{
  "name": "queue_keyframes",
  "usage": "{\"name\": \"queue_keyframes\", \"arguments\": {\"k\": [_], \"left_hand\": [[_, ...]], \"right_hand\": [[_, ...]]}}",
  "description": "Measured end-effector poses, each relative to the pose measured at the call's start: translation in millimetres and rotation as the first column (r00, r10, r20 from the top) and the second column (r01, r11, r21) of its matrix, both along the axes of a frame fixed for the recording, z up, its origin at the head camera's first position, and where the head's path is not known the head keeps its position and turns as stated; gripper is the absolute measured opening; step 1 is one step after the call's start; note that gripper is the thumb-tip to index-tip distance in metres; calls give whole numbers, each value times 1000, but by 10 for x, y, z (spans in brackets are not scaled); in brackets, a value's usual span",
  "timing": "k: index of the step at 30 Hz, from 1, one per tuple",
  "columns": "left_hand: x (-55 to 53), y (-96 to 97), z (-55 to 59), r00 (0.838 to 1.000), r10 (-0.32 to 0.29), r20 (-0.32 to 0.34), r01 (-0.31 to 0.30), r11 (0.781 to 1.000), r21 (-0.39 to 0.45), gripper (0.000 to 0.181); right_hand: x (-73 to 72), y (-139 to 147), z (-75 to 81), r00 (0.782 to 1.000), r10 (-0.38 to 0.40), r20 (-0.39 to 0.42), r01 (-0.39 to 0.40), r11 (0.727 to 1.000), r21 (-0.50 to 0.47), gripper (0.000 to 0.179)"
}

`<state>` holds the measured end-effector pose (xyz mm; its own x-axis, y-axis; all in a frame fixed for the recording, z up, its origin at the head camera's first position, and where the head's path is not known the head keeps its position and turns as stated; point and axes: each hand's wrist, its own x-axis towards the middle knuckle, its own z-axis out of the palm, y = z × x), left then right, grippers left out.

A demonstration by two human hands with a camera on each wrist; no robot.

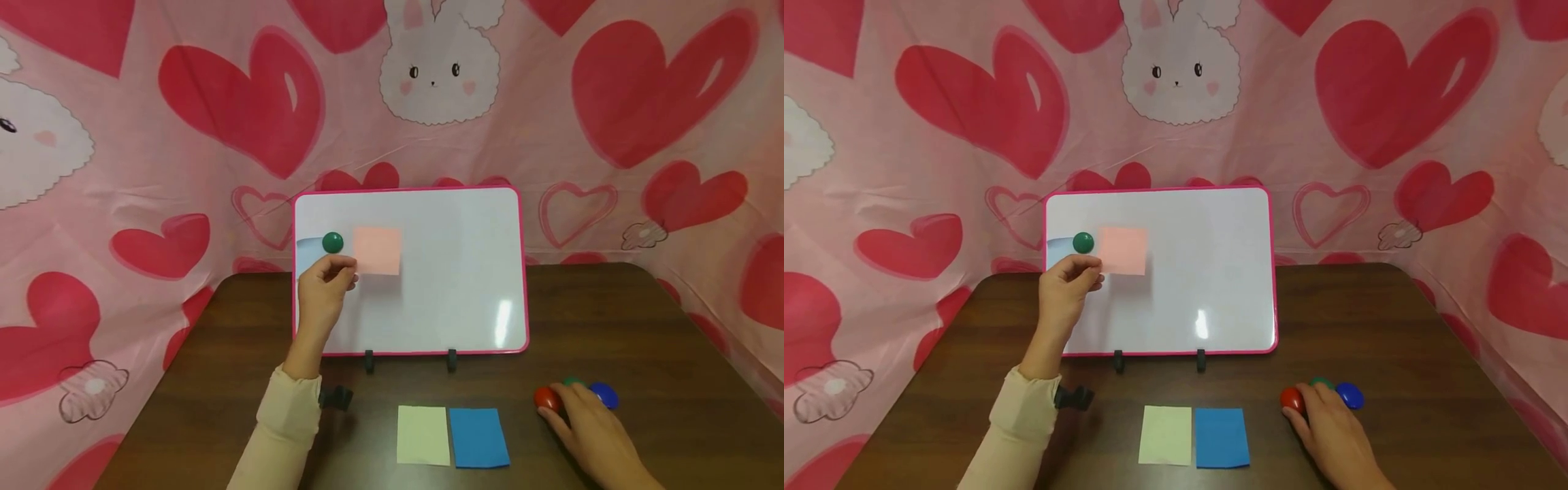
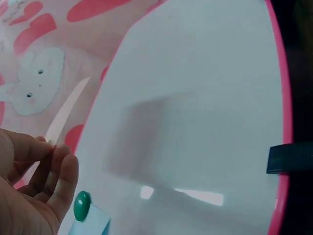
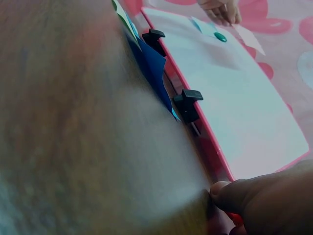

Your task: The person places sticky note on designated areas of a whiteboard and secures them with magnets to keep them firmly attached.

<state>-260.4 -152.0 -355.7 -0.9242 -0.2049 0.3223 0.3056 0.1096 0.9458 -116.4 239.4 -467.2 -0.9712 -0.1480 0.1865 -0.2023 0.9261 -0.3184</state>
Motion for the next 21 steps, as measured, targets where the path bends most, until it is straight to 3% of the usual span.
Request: {"name": "queue_keyframes", "arguments": {"k": [8,15,18,21], "left_hand": [[-131,28,-151,995,57,84,-56,998,-19,13],[-206,24,-242,991,87,102,-81,995,-65,13],[-227,21,-257,987,115,111,-101,987,-123,14],[-250,28,-273,984,156,90,-132,964,-232,15]], "right_hand": [[-7,1,8,1000,-2,0,2,1000,-17,38],[-15,-3,14,998,-27,61,27,1000,-8,42],[-18,0,14,996,-33,79,34,999,-3,43],[-18,6,11,996,-32,78,32,999,-6,43]]}}
